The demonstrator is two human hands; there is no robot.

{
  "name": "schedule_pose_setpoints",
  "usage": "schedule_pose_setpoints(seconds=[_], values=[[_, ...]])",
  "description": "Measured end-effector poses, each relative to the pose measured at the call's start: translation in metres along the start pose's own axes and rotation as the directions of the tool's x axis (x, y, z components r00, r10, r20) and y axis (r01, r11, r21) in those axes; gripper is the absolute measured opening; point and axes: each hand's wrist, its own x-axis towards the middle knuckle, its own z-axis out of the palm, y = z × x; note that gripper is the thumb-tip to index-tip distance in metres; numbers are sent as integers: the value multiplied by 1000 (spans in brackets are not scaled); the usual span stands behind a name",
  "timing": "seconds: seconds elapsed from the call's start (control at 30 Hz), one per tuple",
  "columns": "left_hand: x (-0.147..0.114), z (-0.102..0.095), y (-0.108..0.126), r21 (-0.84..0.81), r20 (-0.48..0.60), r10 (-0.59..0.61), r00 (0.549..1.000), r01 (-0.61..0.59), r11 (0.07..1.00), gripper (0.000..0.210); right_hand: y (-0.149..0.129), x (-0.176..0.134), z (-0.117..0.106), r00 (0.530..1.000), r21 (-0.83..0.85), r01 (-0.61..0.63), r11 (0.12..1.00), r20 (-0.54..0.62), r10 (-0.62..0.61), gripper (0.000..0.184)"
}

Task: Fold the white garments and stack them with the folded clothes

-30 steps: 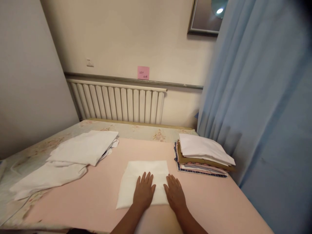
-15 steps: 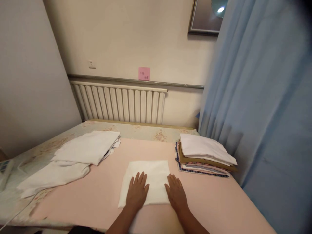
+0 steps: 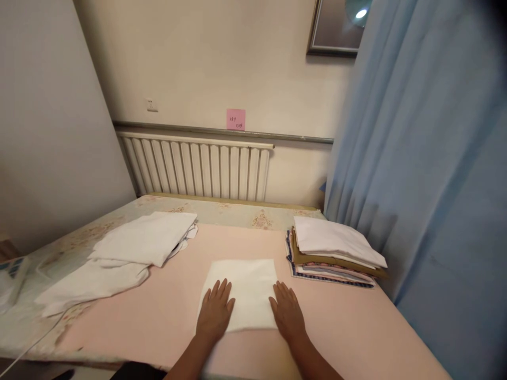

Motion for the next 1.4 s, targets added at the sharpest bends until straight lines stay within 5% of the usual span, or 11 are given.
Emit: schedule_pose_setpoints(seconds=[1.4], values=[[0, -3, -2, 32, -8, 18, 1000, -18, 999, 51, -10, 3, -9, 994, 48, -110, 993, 30, 109, 38]])
